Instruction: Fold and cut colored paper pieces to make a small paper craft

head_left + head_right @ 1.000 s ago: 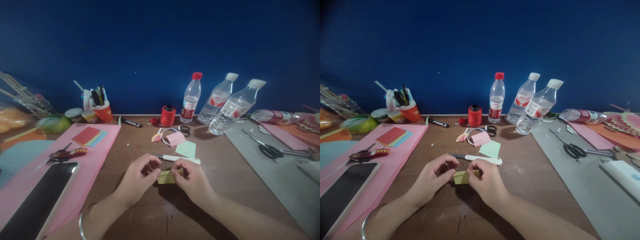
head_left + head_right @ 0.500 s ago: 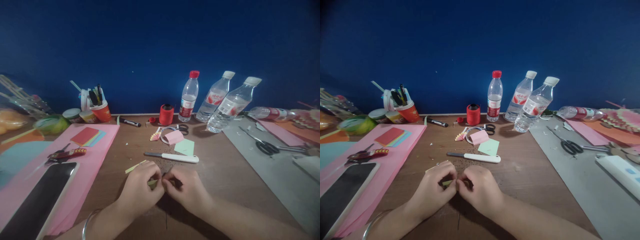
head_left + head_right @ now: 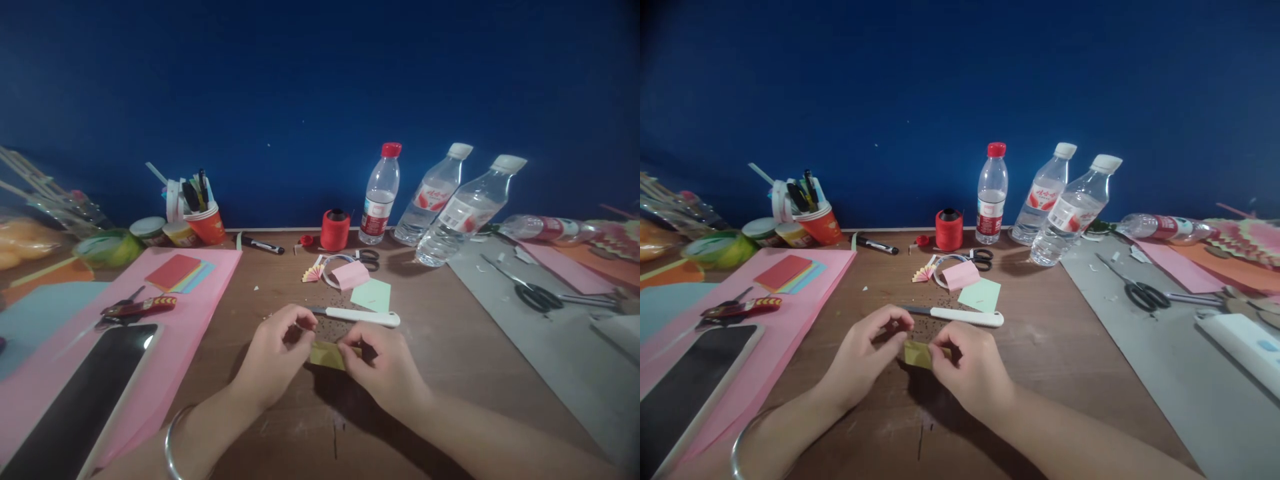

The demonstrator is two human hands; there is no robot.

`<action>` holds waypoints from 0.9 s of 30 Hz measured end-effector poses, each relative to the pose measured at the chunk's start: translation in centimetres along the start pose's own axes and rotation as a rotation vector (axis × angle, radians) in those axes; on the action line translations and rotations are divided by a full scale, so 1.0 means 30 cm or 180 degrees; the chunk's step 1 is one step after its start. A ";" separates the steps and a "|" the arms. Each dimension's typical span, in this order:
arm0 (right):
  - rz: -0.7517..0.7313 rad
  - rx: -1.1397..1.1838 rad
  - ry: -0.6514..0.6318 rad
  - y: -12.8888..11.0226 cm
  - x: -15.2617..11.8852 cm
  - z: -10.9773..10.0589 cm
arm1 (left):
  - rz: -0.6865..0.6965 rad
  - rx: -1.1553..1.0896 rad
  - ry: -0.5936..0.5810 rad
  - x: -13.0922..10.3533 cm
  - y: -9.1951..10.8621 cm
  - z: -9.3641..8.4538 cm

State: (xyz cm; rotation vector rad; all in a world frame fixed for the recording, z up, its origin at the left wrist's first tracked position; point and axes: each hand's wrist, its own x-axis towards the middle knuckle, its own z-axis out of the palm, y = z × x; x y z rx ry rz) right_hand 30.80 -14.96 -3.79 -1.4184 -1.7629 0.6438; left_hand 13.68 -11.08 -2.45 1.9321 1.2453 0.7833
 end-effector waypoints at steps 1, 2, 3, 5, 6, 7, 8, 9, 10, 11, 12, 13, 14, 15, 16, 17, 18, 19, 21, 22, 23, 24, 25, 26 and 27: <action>-0.0012 -0.0004 -0.0015 -0.001 0.000 0.002 | 0.0114 0.0081 -0.0110 -0.001 0.006 0.003; -0.0015 -0.0014 -0.0028 -0.002 -0.001 0.004 | 0.0223 0.0174 -0.0199 -0.002 0.010 0.006; -0.0014 -0.0025 -0.0035 -0.002 0.000 0.005 | 0.0309 0.0260 -0.0262 -0.003 0.011 0.008; 0.0010 -0.0025 -0.0050 -0.001 0.000 0.004 | 0.0353 0.0391 -0.0268 -0.003 0.008 0.010; 0.0029 -0.0007 -0.0052 0.000 0.001 0.002 | 0.0319 0.0429 -0.0233 -0.002 0.003 0.009; 0.0053 0.0020 -0.0039 0.000 0.002 0.000 | 0.0268 0.0448 -0.0178 0.000 -0.004 0.007; 0.0086 0.0053 -0.0007 0.001 0.003 -0.003 | 0.0209 0.0457 -0.0115 0.003 -0.011 0.004; 0.0122 0.0087 0.0040 0.002 0.005 -0.007 | 0.0145 0.0462 -0.0036 0.006 -0.019 0.000; 0.0165 0.0115 0.0110 0.003 0.007 -0.011 | 0.0087 0.0465 0.0066 0.010 -0.026 -0.004; 0.0201 0.0137 0.0172 0.004 0.008 -0.014 | 0.0039 0.0465 0.0178 0.013 -0.031 -0.009; 0.0234 0.0153 0.0212 0.005 0.010 -0.016 | 0.0007 0.0453 0.0279 0.016 -0.034 -0.013; 0.0259 0.0159 0.0222 0.006 0.011 -0.017 | -0.0002 0.0417 0.0342 0.016 -0.033 -0.016; 0.0273 0.0158 0.0196 0.007 0.012 -0.018 | 0.0014 0.0356 0.0332 0.015 -0.030 -0.017; 0.0279 0.0154 0.0137 0.007 0.012 -0.016 | 0.0052 0.0271 0.0253 0.012 -0.024 -0.017; 0.0285 0.0152 0.0066 0.008 0.012 -0.014 | 0.0101 0.0179 0.0122 0.008 -0.016 -0.015; 0.0294 0.0155 -0.0002 0.007 0.011 -0.012 | 0.0162 0.0098 -0.0055 0.002 -0.009 -0.011; 0.0312 0.0162 -0.0052 0.007 0.010 -0.009 | 0.0203 0.0063 -0.0202 -0.004 -0.001 -0.007; 0.0337 0.0173 -0.0091 0.005 0.009 -0.006 | 0.0225 0.0065 -0.0323 -0.009 0.004 -0.003; 0.0387 0.0205 -0.0143 0.004 0.009 -0.004 | 0.0193 0.0146 -0.0413 -0.016 0.008 0.004; 0.0409 0.0227 -0.0144 0.004 0.011 -0.006 | 0.0148 0.0193 -0.0398 -0.017 0.006 0.006; 0.0429 0.0250 -0.0132 0.005 0.015 -0.009 | 0.0096 0.0228 -0.0355 -0.016 0.004 0.006; 0.0452 0.0260 -0.0086 0.007 0.020 -0.016 | 0.0048 0.0258 -0.0305 -0.014 0.000 0.006; 0.0482 0.0251 -0.0006 0.010 0.028 -0.025 | 0.0019 0.0294 -0.0259 -0.011 -0.003 0.004; 0.0512 0.0208 0.0102 0.014 0.037 -0.035 | 0.0010 0.0345 -0.0232 -0.008 -0.005 0.002; 0.0525 0.0118 0.0215 0.018 0.047 -0.047 | 0.0029 0.0413 -0.0231 -0.004 -0.007 0.000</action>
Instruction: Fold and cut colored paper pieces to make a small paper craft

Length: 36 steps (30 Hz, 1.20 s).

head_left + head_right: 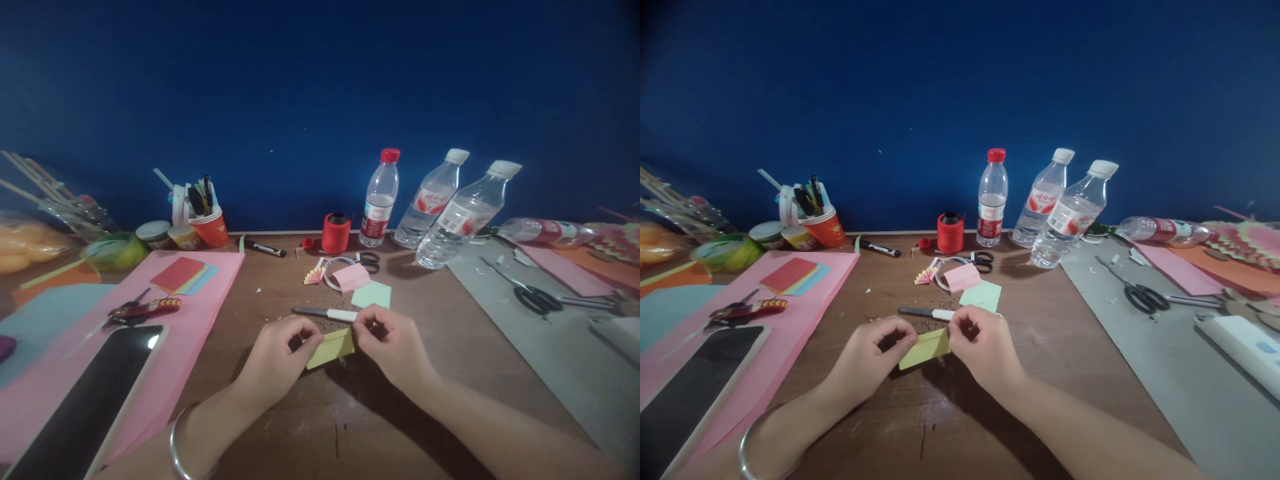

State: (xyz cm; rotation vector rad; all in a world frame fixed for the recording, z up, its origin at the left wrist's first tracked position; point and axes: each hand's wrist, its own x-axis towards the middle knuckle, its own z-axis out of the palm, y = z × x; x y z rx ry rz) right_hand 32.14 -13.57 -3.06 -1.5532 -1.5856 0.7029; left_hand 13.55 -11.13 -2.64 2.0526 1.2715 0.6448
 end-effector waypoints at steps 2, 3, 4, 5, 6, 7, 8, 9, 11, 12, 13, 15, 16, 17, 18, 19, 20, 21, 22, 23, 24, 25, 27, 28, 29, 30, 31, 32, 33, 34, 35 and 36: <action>-0.0094 -0.0278 0.0170 0.007 0.023 -0.020 | 0.0135 0.0230 -0.0087 0.006 -0.002 -0.003; -0.0243 -0.0487 0.0157 0.013 0.033 -0.027 | 0.0247 0.0394 -0.0149 0.009 -0.002 -0.003; -0.0474 -0.0725 0.0107 0.019 0.041 -0.031 | 0.0369 0.0583 -0.0202 0.010 -0.002 -0.003; -0.0771 -0.0984 0.0027 0.027 0.046 -0.032 | 0.0476 0.0780 -0.0227 0.011 -0.003 -0.002; -0.1051 -0.1237 -0.0095 0.035 0.050 -0.030 | 0.0556 0.0966 -0.0219 0.011 -0.004 -0.001; -0.1257 -0.1463 -0.0210 0.044 0.052 -0.026 | 0.0606 0.1121 -0.0176 0.010 -0.005 0.000; -0.1381 -0.1656 -0.0308 0.053 0.053 -0.021 | 0.0634 0.1236 -0.0113 0.007 -0.005 0.001; -0.1444 -0.1817 -0.0364 0.061 0.053 -0.016 | 0.0653 0.1313 -0.0059 0.005 -0.005 0.002; -0.1486 -0.2050 -0.0390 0.073 0.052 -0.009 | 0.0724 0.1384 -0.0050 -0.002 -0.002 0.003; -0.1497 -0.2110 -0.0379 0.076 0.052 -0.007 | 0.0772 0.1395 -0.0110 -0.006 -0.001 0.003; -0.1503 -0.2124 -0.0360 0.078 0.052 -0.006 | 0.0807 0.1393 -0.0196 -0.008 0.001 0.004; -0.1432 -0.2018 -0.0270 0.079 0.051 -0.007 | 0.0827 0.1341 -0.0376 -0.011 0.002 0.005; -0.1349 -0.1916 -0.0178 0.078 0.050 -0.008 | 0.0821 0.1295 -0.0426 -0.010 0.000 0.006; -0.1248 -0.1800 -0.0073 0.076 0.051 -0.011 | 0.0813 0.1243 -0.0451 -0.008 -0.002 0.008; -0.1145 -0.1688 0.0026 0.073 0.053 -0.015 | 0.0816 0.1191 -0.0446 -0.006 -0.004 0.009; -0.1074 -0.1587 0.0094 0.071 0.057 -0.021 | 0.0830 0.1151 -0.0426 -0.003 -0.007 0.010; -0.1065 -0.1494 0.0092 0.070 0.062 -0.029 | 0.0852 0.1130 -0.0398 0.000 -0.010 0.012; -0.1131 -0.1411 0.0012 0.070 0.068 -0.039 | 0.0874 0.1128 -0.0373 0.003 -0.013 0.013; -0.1258 -0.1338 -0.0122 0.072 0.075 -0.050 | 0.0892 0.1137 -0.0354 0.005 -0.016 0.014; -0.1436 -0.1254 -0.0305 0.077 0.082 -0.062 | 0.0908 0.1146 -0.0347 0.006 -0.018 0.016; -0.1618 -0.1179 -0.0470 0.084 0.088 -0.074 | 0.0920 0.1146 -0.0339 0.007 -0.021 0.017; -0.1754 -0.1106 -0.0502 0.094 0.092 -0.084 | 0.0921 0.1132 -0.0324 0.007 -0.024 0.018; -0.1759 -0.0921 -0.0195 0.117 0.095 -0.100 | 0.0864 0.1051 -0.0241 0.006 -0.030 0.019; -0.1678 -0.0857 0.0029 0.129 0.093 -0.105 | 0.0814 0.0994 -0.0190 0.006 -0.033 0.020; -0.1597 -0.0807 0.0167 0.140 0.090 -0.109 | 0.0754 0.0937 -0.0145 0.007 -0.035 0.021; -0.1537 -0.0769 0.0240 0.149 0.086 -0.114 | 0.0693 0.0882 -0.0120 0.007 -0.036 0.021; -0.1530 -0.0747 0.0248 0.157 0.084 -0.118 | 0.0644 0.0827 -0.0113 0.008 -0.037 0.020; -0.1572 -0.0741 0.0193 0.162 0.082 -0.124 | 0.0609 0.0769 -0.0105 0.010 -0.036 0.019; -0.1661 -0.0750 0.0105 0.166 0.082 -0.131 | 0.0582 0.0706 -0.0083 0.011 -0.034 0.017; -0.1764 -0.0781 0.0012 0.170 0.084 -0.137 | 0.0560 0.0633 -0.0032 0.012 -0.032 0.014; -0.1869 -0.0836 -0.0097 0.172 0.086 -0.143 | 0.0543 0.0548 0.0063 0.013 -0.030 0.010; -0.1952 -0.0906 -0.0195 0.174 0.089 -0.148 | 0.0536 0.0460 0.0202 0.012 -0.027 0.005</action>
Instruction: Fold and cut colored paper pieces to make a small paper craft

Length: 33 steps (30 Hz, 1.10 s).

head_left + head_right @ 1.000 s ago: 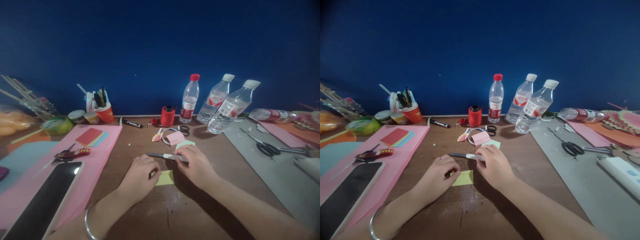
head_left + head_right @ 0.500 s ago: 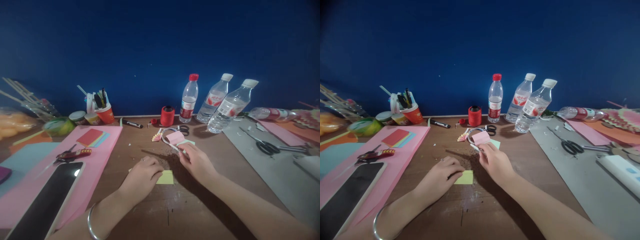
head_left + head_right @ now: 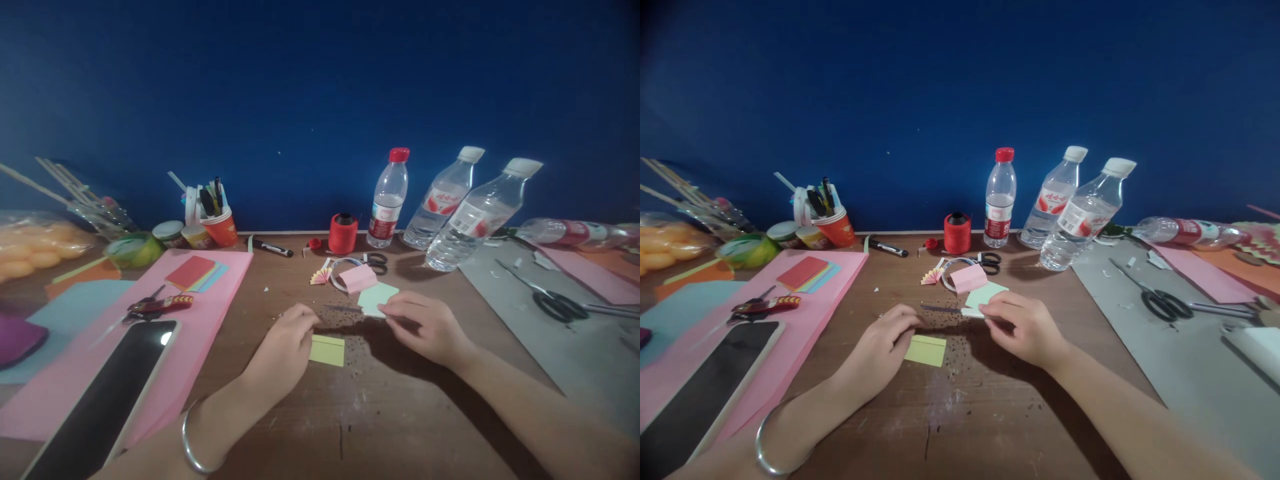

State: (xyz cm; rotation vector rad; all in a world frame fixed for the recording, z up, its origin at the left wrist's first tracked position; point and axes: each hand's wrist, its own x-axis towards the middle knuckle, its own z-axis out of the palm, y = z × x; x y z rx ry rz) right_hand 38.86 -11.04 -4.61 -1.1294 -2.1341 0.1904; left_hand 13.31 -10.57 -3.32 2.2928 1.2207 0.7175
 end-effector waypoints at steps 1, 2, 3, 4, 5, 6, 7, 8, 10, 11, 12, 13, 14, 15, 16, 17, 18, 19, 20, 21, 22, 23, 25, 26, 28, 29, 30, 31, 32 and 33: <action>-0.0065 -0.0058 -0.0108 0.003 0.001 -0.002 | -0.0016 -0.0069 0.0184 -0.001 0.002 -0.006; -0.0135 -0.0116 -0.0237 0.004 0.001 -0.003 | -0.0013 -0.0132 0.0392 -0.005 0.003 -0.013; -0.0198 -0.0165 -0.0347 0.002 0.000 -0.003 | 0.0030 -0.0190 0.0596 -0.009 0.004 -0.019; -0.0268 -0.0203 -0.0446 -0.003 -0.002 -0.001 | 0.0125 -0.0235 0.0773 -0.016 0.005 -0.025; -0.0343 -0.0235 -0.0530 -0.010 -0.005 0.002 | 0.0288 -0.0255 0.0883 -0.023 0.007 -0.031; -0.0408 -0.0271 -0.0588 -0.019 -0.008 0.004 | 0.0536 -0.0243 0.0881 -0.032 0.010 -0.035; -0.0455 -0.0326 -0.0625 -0.030 -0.012 0.006 | 0.0849 -0.0168 0.0764 -0.041 0.014 -0.037; -0.0489 -0.0400 -0.0656 -0.040 -0.015 0.008 | 0.1188 -0.0034 0.0568 -0.050 0.019 -0.038; -0.0517 -0.0577 -0.0674 -0.056 -0.021 0.012 | 0.1749 0.0420 0.0090 -0.065 0.036 -0.036; -0.0520 -0.0643 -0.0657 -0.061 -0.022 0.013 | 0.1846 0.0706 -0.0082 -0.070 0.045 -0.033; -0.0510 -0.0684 -0.0618 -0.063 -0.023 0.014 | 0.1804 0.1017 -0.0210 -0.074 0.054 -0.029; -0.0470 -0.0710 -0.0566 -0.062 -0.023 0.016 | 0.1766 0.1293 -0.0297 -0.076 0.061 -0.024; -0.0401 -0.0739 -0.0500 -0.059 -0.023 0.017 | 0.1596 0.1588 -0.0338 -0.076 0.065 -0.018; -0.0299 -0.0785 -0.0434 -0.056 -0.022 0.018 | 0.1419 0.1831 -0.0416 -0.075 0.067 -0.013; -0.0179 -0.0848 -0.0371 -0.051 -0.021 0.020 | 0.1269 0.2018 -0.0491 -0.073 0.066 -0.008; -0.0059 -0.0919 -0.0319 -0.047 -0.020 0.021 | 0.1122 0.2163 -0.0554 -0.072 0.062 -0.002; 0.0048 -0.0983 -0.0285 -0.044 -0.019 0.021 | 0.0999 0.2265 -0.0610 -0.070 0.057 0.002; 0.0123 -0.1023 -0.0273 -0.042 -0.018 0.022 | 0.0889 0.2339 -0.0638 -0.070 0.052 0.006; 0.0165 -0.1030 -0.0272 -0.041 -0.017 0.022 | 0.0782 0.2397 -0.0634 -0.070 0.046 0.010; 0.0179 -0.1007 -0.0280 -0.041 -0.017 0.022 | 0.0672 0.2449 -0.0621 -0.070 0.042 0.013; 0.0171 -0.0966 -0.0290 -0.042 -0.016 0.022 | 0.0580 0.2490 -0.0601 -0.071 0.038 0.015; 0.0149 -0.0915 -0.0305 -0.044 -0.015 0.022 | 0.0512 0.2520 -0.0584 -0.072 0.036 0.017; 0.0086 -0.0799 -0.0332 -0.048 -0.014 0.022 | 0.0465 0.2549 -0.0562 -0.073 0.034 0.020; 0.0053 -0.0742 -0.0350 -0.050 -0.013 0.022 | 0.0472 0.2558 -0.0556 -0.073 0.033 0.020; -0.0010 -0.0656 -0.0411 -0.052 -0.012 0.024 | 0.0487 0.2569 -0.0518 -0.075 0.033 0.022; -0.0028 -0.0633 -0.0447 -0.053 -0.011 0.025 | 0.0487 0.2572 -0.0500 -0.076 0.033 0.023; -0.0036 -0.0625 -0.0489 -0.052 -0.011 0.027 | 0.0484 0.2573 -0.0481 -0.078 0.033 0.024; -0.0034 -0.0632 -0.0527 -0.052 -0.010 0.028 | 0.0477 0.2575 -0.0457 -0.079 0.033 0.025; -0.0024 -0.0646 -0.0570 -0.051 -0.010 0.030 | 0.0474 0.2577 -0.0440 -0.081 0.033 0.026; -0.0019 -0.0663 -0.0616 -0.050 -0.011 0.031 | 0.0489 0.2578 -0.0436 -0.082 0.033 0.027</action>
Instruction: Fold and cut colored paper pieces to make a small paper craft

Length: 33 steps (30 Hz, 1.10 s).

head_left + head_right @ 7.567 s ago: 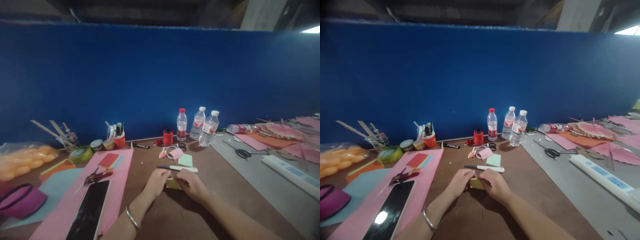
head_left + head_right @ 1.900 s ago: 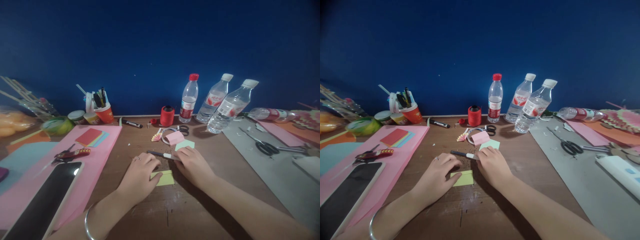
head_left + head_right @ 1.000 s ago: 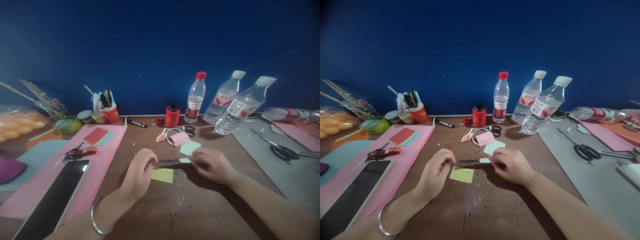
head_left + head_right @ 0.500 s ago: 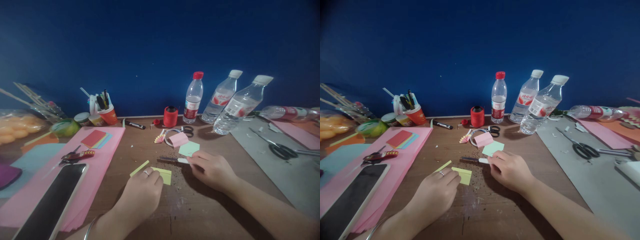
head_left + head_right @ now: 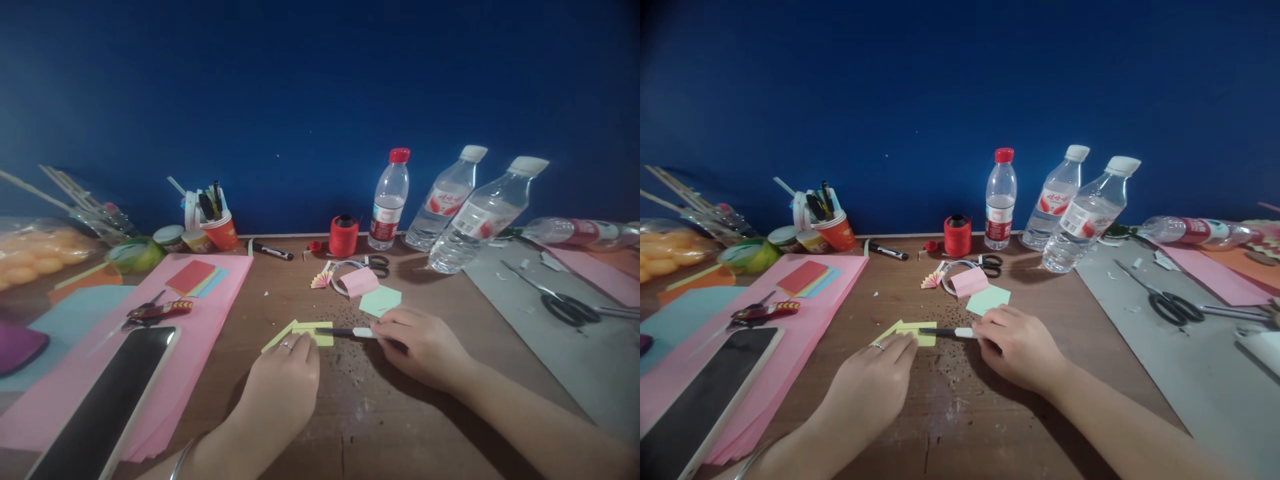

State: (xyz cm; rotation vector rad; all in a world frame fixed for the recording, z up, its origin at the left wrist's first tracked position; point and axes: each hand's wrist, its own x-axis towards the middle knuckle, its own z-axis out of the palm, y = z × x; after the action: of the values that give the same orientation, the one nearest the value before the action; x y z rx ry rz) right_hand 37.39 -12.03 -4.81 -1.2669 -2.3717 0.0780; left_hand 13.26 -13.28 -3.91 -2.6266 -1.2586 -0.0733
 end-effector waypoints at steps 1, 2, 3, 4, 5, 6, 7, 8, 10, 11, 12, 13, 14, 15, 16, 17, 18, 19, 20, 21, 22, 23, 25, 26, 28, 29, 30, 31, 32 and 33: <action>-0.0006 -0.0018 -0.0046 0.001 0.000 0.001 | 0.0011 0.0010 0.0014 -0.001 0.001 0.001; -0.0018 -0.0036 -0.0094 0.002 0.000 0.002 | 0.0020 0.0021 0.0031 -0.001 0.002 0.001; -0.0036 -0.0048 -0.0127 0.003 0.000 0.003 | 0.0030 0.0030 0.0045 -0.001 0.002 0.001; -0.0053 -0.0052 -0.0150 0.004 0.000 0.003 | 0.0039 0.0039 0.0054 0.000 0.003 0.002; -0.0070 -0.0050 -0.0163 0.006 0.001 0.004 | 0.0046 0.0044 0.0062 0.000 0.003 0.003; -0.0079 -0.0044 -0.0164 0.008 0.001 0.006 | 0.0046 0.0045 0.0061 0.000 0.003 0.003; -0.0079 -0.0036 -0.0160 0.010 0.002 0.007 | 0.0046 0.0041 0.0056 -0.001 0.003 0.004; -0.0074 -0.0030 -0.0147 0.012 0.003 0.009 | 0.0061 0.0034 0.0051 -0.001 0.003 0.004; -0.0055 -0.0021 -0.0129 0.016 0.004 0.013 | 0.0076 0.0022 0.0030 -0.003 0.004 0.004; -0.0047 -0.0015 -0.0126 0.018 0.005 0.014 | 0.0082 0.0017 0.0009 -0.003 0.005 0.003; -0.0043 -0.0008 -0.0136 0.019 0.005 0.015 | 0.0094 0.0012 -0.0017 -0.004 0.006 0.002; -0.0042 -0.0002 -0.0153 0.020 0.006 0.016 | 0.0109 0.0009 -0.0040 -0.004 0.006 0.002; -0.0047 0.0005 -0.0177 0.021 0.006 0.016 | 0.0124 0.0007 -0.0062 -0.004 0.007 0.001; -0.0050 0.0009 -0.0198 0.023 0.006 0.016 | 0.0134 0.0006 -0.0072 -0.004 0.007 0.001; -0.0053 0.0009 -0.0208 0.024 0.007 0.015 | 0.0137 0.0006 -0.0071 -0.004 0.008 0.001; -0.0054 0.0004 -0.0209 0.025 0.008 0.014 | 0.0138 0.0006 -0.0061 -0.003 0.008 0.001; -0.0058 -0.0005 -0.0211 0.026 0.009 0.013 | 0.0138 -0.0002 -0.0053 -0.003 0.008 0.002; -0.0072 -0.0012 -0.0214 0.027 0.011 0.012 | 0.0133 -0.0017 -0.0047 -0.003 0.008 0.003; -0.0087 -0.0016 -0.0230 0.028 0.013 0.010 | 0.0142 -0.0045 -0.0036 -0.003 0.008 0.004; -0.0099 -0.0016 -0.0259 0.028 0.014 0.007 | 0.0163 -0.0081 -0.0028 -0.003 0.008 0.006; -0.0105 -0.0011 -0.0311 0.027 0.015 0.005 | 0.0199 -0.0124 -0.0029 -0.004 0.009 0.008; -0.0101 -0.0001 -0.0375 0.025 0.016 0.002 | 0.0238 -0.0171 -0.0045 -0.004 0.009 0.010; -0.0064 0.0012 -0.0510 0.018 0.015 -0.006 | 0.0291 -0.0258 -0.0088 -0.008 0.010 0.015; -0.0039 0.0016 -0.0575 0.013 0.015 -0.010 | 0.0315 -0.0303 -0.0107 -0.010 0.011 0.018; 0.0011 0.0012 -0.0697 0.003 0.014 -0.021 | 0.0348 -0.0381 -0.0108 -0.014 0.014 0.021; 0.0038 0.0005 -0.0759 -0.001 0.015 -0.026 | 0.0365 -0.0408 -0.0101 -0.015 0.016 0.020; 0.0063 -0.0005 -0.0820 -0.004 0.015 -0.032 | 0.0378 -0.0423 -0.0102 -0.016 0.017 0.018; 0.0085 -0.0014 -0.0873 -0.007 0.016 -0.038 | 0.0377 -0.0427 -0.0117 -0.015 0.019 0.013; 0.0107 -0.0022 -0.0922 -0.008 0.016 -0.043 | 0.0346 -0.0417 -0.0139 -0.013 0.021 0.006; 0.0123 -0.0021 -0.0966 -0.009 0.017 -0.048 | 0.0294 -0.0406 -0.0166 -0.010 0.023 -0.002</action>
State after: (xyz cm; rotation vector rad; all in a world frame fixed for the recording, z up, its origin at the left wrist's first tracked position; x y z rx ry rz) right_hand 37.52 -12.02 -3.26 -1.3882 -2.6008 0.2938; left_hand 13.60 -13.94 -4.02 -2.8089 -1.1837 -0.0721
